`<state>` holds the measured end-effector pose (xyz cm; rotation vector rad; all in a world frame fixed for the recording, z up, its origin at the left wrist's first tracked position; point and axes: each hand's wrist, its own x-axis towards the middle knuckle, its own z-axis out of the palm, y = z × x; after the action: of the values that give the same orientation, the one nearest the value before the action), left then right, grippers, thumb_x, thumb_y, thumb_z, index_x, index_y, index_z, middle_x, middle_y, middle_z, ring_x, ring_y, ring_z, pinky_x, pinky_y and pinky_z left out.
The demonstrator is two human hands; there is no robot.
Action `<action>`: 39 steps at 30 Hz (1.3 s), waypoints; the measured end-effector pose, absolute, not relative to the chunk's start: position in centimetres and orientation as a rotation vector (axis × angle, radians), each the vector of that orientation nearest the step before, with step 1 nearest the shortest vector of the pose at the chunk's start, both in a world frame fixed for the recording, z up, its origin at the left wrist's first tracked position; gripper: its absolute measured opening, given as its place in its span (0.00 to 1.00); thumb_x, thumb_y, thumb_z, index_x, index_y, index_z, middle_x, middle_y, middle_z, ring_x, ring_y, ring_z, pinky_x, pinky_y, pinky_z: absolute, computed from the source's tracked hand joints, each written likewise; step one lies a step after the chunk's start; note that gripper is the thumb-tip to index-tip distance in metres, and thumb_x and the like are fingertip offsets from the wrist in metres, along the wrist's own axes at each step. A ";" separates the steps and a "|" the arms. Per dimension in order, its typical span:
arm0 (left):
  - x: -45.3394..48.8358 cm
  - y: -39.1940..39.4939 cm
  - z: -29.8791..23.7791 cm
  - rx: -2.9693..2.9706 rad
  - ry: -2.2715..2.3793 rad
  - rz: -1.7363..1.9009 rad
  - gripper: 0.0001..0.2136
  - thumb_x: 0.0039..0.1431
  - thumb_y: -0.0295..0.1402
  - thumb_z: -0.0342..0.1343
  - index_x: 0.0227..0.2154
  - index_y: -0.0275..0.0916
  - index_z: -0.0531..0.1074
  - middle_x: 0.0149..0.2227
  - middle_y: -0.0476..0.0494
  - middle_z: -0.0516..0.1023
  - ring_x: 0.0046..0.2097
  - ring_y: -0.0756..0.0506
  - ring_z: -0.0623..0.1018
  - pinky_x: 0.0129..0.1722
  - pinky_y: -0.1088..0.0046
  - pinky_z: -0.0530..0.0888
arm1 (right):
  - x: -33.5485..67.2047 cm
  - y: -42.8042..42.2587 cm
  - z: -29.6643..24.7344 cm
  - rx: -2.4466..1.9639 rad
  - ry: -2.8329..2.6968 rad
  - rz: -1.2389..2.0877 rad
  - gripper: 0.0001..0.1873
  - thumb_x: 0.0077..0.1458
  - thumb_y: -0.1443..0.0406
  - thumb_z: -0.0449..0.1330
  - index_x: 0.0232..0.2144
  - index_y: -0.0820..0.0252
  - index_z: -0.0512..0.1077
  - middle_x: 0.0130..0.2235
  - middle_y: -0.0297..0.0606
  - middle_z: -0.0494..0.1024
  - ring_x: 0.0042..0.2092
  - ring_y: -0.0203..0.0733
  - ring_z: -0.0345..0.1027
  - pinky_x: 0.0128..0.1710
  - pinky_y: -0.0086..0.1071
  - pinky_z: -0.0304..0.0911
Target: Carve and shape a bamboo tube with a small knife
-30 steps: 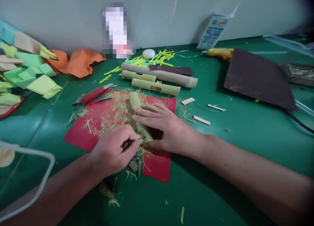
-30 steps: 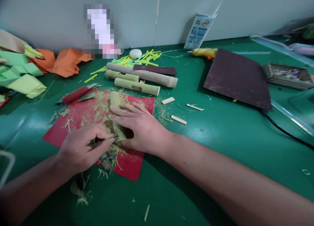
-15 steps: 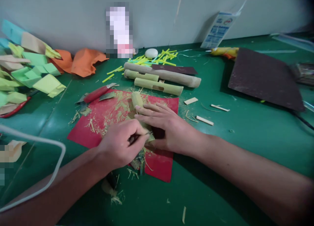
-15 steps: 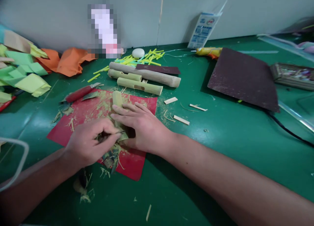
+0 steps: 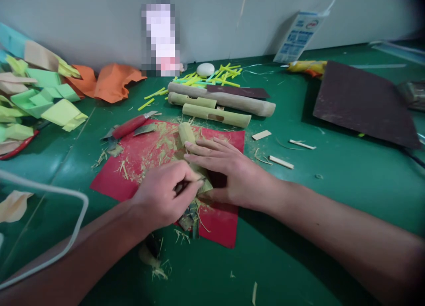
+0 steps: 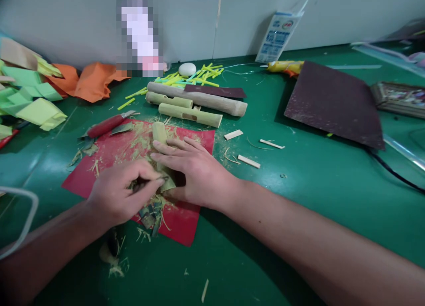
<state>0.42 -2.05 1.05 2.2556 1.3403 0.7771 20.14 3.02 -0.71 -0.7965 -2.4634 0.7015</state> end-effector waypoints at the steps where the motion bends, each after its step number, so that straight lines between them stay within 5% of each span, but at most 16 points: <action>1: 0.4 -2.1 1.1 2.247 1.338 0.783 0.07 0.59 0.29 0.54 0.26 0.38 0.71 0.25 0.50 0.74 0.27 0.52 0.72 0.27 0.75 0.66 | 20.1 3.0 -0.7 -0.802 -2.454 0.705 0.38 0.44 0.64 0.67 0.59 0.53 0.65 0.65 0.39 0.59 0.66 0.51 0.48 0.64 0.52 0.43; 39: 1.2 -2.4 1.5 2.299 1.238 0.766 0.07 0.60 0.28 0.54 0.26 0.38 0.70 0.25 0.50 0.72 0.27 0.52 0.70 0.27 0.75 0.66 | 20.2 2.9 -0.5 -0.784 -2.462 0.694 0.36 0.48 0.65 0.65 0.59 0.49 0.64 0.65 0.37 0.59 0.67 0.50 0.47 0.64 0.53 0.42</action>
<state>1.17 -2.37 1.46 2.2992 1.2376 0.7663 20.22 2.95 -0.49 -0.7843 -2.4623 0.6944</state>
